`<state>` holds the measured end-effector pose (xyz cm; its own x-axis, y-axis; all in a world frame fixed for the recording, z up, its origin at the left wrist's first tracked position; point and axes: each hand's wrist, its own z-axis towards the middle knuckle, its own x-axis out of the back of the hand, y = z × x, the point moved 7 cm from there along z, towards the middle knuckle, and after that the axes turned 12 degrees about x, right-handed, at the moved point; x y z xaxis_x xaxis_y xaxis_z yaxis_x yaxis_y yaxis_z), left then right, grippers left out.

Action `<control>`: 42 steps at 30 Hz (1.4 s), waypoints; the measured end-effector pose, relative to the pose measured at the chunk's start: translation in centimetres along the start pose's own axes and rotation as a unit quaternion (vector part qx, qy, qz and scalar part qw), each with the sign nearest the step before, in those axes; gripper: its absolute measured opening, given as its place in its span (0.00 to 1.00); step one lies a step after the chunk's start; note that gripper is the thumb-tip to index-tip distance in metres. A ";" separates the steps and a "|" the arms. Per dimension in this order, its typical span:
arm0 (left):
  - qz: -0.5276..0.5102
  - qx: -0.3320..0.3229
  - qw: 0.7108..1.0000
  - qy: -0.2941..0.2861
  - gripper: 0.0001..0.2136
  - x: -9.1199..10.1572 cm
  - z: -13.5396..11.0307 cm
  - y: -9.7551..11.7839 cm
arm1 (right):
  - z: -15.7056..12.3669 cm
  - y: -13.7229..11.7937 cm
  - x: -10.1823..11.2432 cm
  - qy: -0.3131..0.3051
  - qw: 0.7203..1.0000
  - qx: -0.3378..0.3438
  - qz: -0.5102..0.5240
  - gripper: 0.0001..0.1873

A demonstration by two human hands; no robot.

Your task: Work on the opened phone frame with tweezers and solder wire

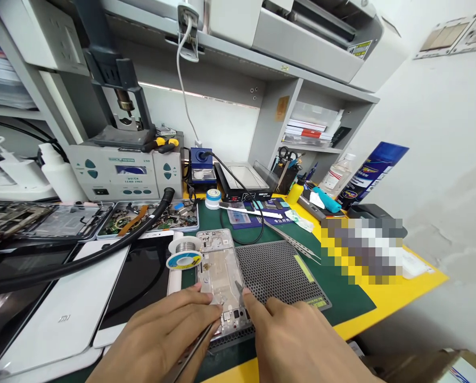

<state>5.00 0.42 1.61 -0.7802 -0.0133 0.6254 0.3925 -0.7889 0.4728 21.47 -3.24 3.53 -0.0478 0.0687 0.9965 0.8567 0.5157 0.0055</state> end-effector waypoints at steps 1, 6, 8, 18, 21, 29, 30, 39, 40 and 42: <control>0.000 0.000 1.000 0.004 0.15 0.1 0.1 0.0 | 0.1 0.1 0.0 -0.002 1.000 -0.004 0.005 0.32; -0.005 -0.001 1.000 0.004 0.16 0.0 0.1 0.1 | -0.2 0.1 -0.5 0.008 1.000 0.004 0.003 0.33; -0.003 -0.002 1.000 0.007 0.16 0.0 0.0 0.1 | -0.6 0.0 -0.8 0.018 1.000 0.016 -0.017 0.36; 0.008 -0.008 1.000 0.020 0.16 -0.1 0.1 0.1 | -1.2 0.2 -1.6 0.026 1.000 0.003 -0.014 0.37; 0.005 -0.006 1.000 0.016 0.15 0.0 0.1 0.1 | -1.2 0.1 -1.6 0.025 1.000 0.010 -0.008 0.37; -0.027 -0.003 1.000 0.002 0.14 0.0 0.3 0.4 | -0.1 -0.3 -1.3 0.005 1.000 -0.012 0.017 0.35; -0.027 -0.008 1.000 0.007 0.14 0.0 0.3 0.5 | 0.1 -0.4 -1.2 0.001 0.999 -0.022 0.025 0.34; -0.031 -0.011 0.999 -0.017 0.14 0.1 0.1 0.2 | 1.2 -1.0 -1.6 -0.003 0.998 -0.054 0.040 0.27; -0.032 -0.011 0.999 -0.018 0.13 0.1 0.1 0.2 | 1.2 -0.9 -1.4 -0.001 0.998 -0.055 0.041 0.26; -0.034 -0.006 0.999 -0.031 0.12 -0.1 0.0 0.1 | 1.0 -0.5 -0.8 0.003 0.997 -0.054 0.052 0.26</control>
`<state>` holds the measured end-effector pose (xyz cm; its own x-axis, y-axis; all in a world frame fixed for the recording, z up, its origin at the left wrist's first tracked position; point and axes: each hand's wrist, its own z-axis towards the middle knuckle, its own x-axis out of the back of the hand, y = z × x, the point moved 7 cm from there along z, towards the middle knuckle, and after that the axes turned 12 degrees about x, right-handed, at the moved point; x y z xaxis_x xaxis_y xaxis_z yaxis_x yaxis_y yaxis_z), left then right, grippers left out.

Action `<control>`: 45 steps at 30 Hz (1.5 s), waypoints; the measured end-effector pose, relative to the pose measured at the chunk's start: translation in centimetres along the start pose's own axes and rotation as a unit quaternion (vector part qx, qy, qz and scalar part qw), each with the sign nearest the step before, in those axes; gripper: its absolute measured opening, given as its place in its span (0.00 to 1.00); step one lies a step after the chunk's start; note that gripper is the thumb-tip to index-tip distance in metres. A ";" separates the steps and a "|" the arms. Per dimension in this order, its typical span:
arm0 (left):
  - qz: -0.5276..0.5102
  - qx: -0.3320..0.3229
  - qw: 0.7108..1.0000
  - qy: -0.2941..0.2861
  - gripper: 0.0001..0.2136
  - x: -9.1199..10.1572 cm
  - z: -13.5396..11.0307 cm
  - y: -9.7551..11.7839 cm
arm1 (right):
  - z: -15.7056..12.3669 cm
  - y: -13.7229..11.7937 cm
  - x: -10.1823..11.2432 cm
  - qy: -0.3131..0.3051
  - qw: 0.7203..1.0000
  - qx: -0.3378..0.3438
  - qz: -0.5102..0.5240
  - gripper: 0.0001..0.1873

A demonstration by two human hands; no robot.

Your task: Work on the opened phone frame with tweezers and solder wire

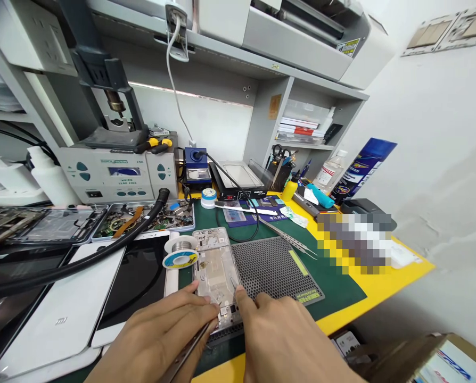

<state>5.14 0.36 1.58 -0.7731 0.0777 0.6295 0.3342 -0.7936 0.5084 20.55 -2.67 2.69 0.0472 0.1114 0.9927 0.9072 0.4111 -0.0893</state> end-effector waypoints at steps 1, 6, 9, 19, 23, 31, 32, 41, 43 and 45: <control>-0.002 0.002 1.000 -0.006 0.12 -0.1 0.0 0.0 | -0.1 0.2 0.4 0.002 1.000 0.003 0.010 0.25; -0.008 -0.001 1.000 0.003 0.13 -0.2 0.1 0.0 | -0.1 0.4 1.8 0.024 0.997 0.000 0.076 0.20; -0.008 -0.001 1.000 0.005 0.14 -0.2 0.1 -0.1 | 0.2 0.2 1.5 0.023 0.996 -0.042 0.072 0.21; -0.016 0.010 1.000 -0.024 0.12 -1.1 -0.4 -0.3 | 1.2 -0.1 0.9 -0.051 0.993 -0.095 0.038 0.20; -0.023 0.006 0.999 -0.021 0.12 -1.2 -0.3 -0.2 | 1.4 -0.5 0.6 -0.085 0.989 -0.118 0.032 0.21; -0.019 0.009 1.000 0.003 0.14 -1.5 -0.5 -0.5 | 1.9 -0.8 0.0 -0.097 0.987 -0.127 0.008 0.24; -0.019 0.007 1.000 0.003 0.14 -1.4 -0.5 -0.5 | 1.8 -0.7 0.2 -0.087 0.989 -0.122 0.008 0.23; -0.020 0.005 1.000 0.009 0.12 -1.3 -0.5 -0.5 | 0.7 -0.3 1.4 -0.032 0.994 -0.098 0.026 0.21; -0.021 0.005 1.000 0.006 0.12 -1.3 -0.5 -0.5 | 0.6 -0.4 1.1 -0.030 0.995 -0.095 0.030 0.21; -0.023 0.004 1.000 0.002 0.12 -1.3 -0.5 -0.5 | 0.5 -0.6 0.7 -0.028 0.994 -0.096 0.031 0.21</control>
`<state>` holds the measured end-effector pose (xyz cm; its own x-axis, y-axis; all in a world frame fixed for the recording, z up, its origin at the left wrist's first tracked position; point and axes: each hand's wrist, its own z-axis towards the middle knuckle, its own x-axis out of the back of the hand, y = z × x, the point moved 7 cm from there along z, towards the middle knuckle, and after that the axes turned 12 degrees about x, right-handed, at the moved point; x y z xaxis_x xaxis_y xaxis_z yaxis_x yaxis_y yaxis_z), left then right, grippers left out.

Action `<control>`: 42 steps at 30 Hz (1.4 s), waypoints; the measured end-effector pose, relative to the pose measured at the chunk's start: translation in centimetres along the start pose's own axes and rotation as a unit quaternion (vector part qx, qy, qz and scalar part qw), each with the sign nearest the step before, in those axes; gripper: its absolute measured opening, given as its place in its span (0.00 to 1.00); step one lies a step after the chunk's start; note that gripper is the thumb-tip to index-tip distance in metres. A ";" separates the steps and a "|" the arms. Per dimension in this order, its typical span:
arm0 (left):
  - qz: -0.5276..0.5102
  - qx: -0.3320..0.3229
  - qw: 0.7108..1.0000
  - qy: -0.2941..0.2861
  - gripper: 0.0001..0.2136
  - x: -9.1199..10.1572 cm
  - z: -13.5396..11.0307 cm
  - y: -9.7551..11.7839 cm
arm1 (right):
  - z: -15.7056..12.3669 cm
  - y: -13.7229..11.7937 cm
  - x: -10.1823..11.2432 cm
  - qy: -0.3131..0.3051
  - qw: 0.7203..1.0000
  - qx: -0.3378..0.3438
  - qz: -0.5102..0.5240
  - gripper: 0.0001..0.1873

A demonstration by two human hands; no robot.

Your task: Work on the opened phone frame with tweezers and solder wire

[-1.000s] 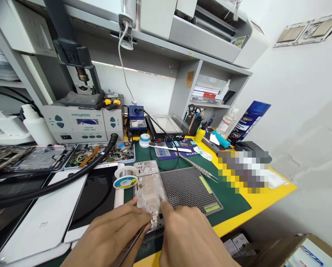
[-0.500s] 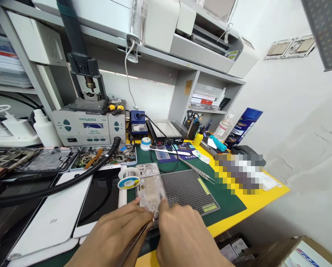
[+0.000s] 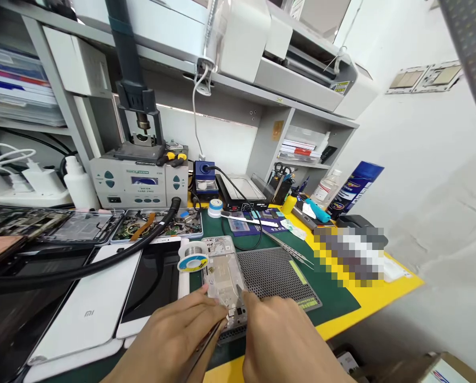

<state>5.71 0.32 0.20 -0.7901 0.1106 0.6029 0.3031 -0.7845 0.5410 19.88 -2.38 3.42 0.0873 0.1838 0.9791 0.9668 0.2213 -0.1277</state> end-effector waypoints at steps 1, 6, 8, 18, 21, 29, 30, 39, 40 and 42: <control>-0.001 0.000 1.000 -0.002 0.12 0.0 0.0 0.0 | -0.1 0.0 -0.2 0.000 1.000 -0.002 0.001 0.22; -0.005 0.000 1.000 -0.003 0.11 0.0 -0.1 0.1 | -0.4 0.3 -0.9 0.006 1.000 -0.005 0.009 0.22; -0.006 0.002 1.000 -0.002 0.11 0.1 -0.1 0.0 | -0.4 0.5 -0.9 0.012 1.000 -0.006 0.013 0.21; -0.003 0.015 1.000 -0.001 0.13 0.2 0.1 0.2 | 0.0 0.3 -0.7 0.010 1.000 -0.012 0.011 0.20; 0.000 0.015 1.000 -0.002 0.14 0.3 0.2 0.3 | 0.1 0.0 -1.0 -0.006 1.000 -0.014 0.008 0.18; -0.004 0.007 1.000 -0.013 0.14 0.7 0.4 0.8 | 0.6 -0.7 -0.9 -0.047 0.998 -0.034 -0.016 0.20; -0.004 0.007 1.000 -0.011 0.14 0.7 0.4 0.7 | 0.7 -0.7 -0.8 -0.051 0.998 -0.037 -0.020 0.21; -0.016 0.000 1.000 0.007 0.15 0.8 0.3 0.8 | 0.4 -0.7 -0.1 -0.044 0.997 -0.063 -0.028 0.18; -0.015 0.001 1.000 0.005 0.15 0.8 0.3 0.8 | 0.4 -0.9 -0.2 -0.039 0.997 -0.066 -0.030 0.19; -0.013 0.002 1.000 -0.002 0.15 0.7 0.3 0.9 | 0.4 -1.2 -0.6 -0.039 0.996 -0.075 -0.036 0.19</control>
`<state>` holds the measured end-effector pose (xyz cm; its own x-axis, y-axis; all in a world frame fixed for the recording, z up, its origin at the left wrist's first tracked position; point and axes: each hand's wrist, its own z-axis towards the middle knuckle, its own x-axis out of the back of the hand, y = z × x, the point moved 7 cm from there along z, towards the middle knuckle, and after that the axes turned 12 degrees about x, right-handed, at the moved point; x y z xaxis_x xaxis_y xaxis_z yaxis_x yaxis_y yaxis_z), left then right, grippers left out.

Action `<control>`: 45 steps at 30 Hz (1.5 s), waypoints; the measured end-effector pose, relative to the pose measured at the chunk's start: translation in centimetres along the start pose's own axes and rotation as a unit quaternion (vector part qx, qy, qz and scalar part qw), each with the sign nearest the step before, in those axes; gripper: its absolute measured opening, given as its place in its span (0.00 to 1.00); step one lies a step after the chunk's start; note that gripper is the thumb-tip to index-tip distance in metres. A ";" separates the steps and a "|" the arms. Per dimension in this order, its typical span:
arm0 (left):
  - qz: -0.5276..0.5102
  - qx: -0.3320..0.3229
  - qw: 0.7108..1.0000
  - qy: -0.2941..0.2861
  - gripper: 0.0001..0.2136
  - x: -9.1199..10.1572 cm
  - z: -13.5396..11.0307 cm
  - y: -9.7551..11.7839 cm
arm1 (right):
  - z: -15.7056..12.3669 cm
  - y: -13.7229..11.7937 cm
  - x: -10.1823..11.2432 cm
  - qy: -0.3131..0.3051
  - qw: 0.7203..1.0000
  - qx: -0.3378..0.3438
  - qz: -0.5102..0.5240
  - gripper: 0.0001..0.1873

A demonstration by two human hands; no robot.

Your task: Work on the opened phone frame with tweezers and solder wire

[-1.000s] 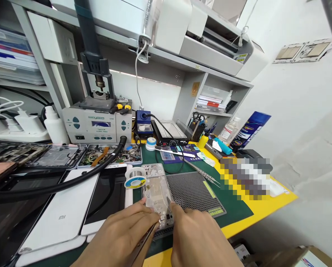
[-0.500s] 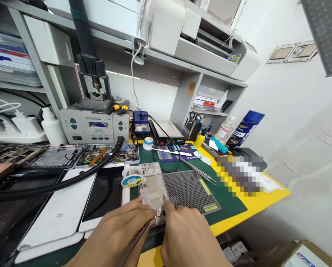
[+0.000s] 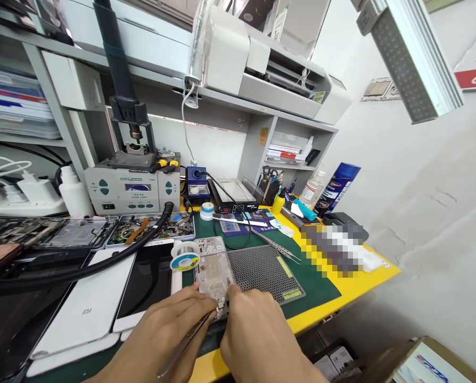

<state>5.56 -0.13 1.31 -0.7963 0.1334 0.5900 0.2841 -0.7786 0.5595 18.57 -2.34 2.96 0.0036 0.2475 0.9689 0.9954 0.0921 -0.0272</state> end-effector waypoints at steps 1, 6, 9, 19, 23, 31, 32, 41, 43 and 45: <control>0.002 0.000 1.000 -0.003 0.15 0.0 0.0 0.0 | 0.0 -0.1 -0.1 -0.001 1.000 -0.003 -0.005 0.18; 0.008 -0.001 1.000 -0.008 0.17 0.2 0.0 0.1 | 0.2 0.2 0.2 -0.024 0.999 0.001 -0.041 0.07; 0.009 -0.003 1.000 -0.006 0.17 0.2 0.0 0.1 | 0.1 0.9 0.6 -0.026 0.998 0.028 -0.045 0.05; 0.010 -0.011 1.000 -0.007 0.15 -0.2 -0.1 -0.1 | 1.2 -0.4 0.4 0.007 1.000 -0.017 -0.014 0.06; 0.011 -0.010 1.000 -0.011 0.15 -0.2 -0.1 -0.4 | 1.2 0.2 1.8 0.023 1.000 -0.001 0.005 0.12; 0.019 0.003 1.000 -0.016 0.14 -0.9 -0.3 -1.3 | 0.2 2.7 3.0 0.070 0.995 0.050 0.045 0.24; 0.020 0.003 1.000 -0.014 0.13 -1.0 -0.3 -1.3 | 0.0 2.7 2.6 0.068 0.995 0.056 0.049 0.24; 0.024 -0.005 1.000 -0.001 0.12 -0.7 -0.2 -1.0 | -0.1 2.1 0.4 0.062 0.993 0.077 0.059 0.21; 0.029 -0.010 1.000 0.000 0.12 -0.8 -0.3 -1.0 | 0.0 2.0 0.1 0.056 0.994 0.074 0.055 0.20; 0.034 -0.014 0.999 0.002 0.12 -0.9 -0.4 -1.0 | 0.2 1.9 -0.1 0.043 0.995 0.072 0.050 0.19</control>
<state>5.75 0.27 -0.02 -0.7772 0.0770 0.6245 0.3230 -0.8029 0.5010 20.41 -2.00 2.74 0.1160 0.1788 0.9770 0.9658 0.2093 -0.1530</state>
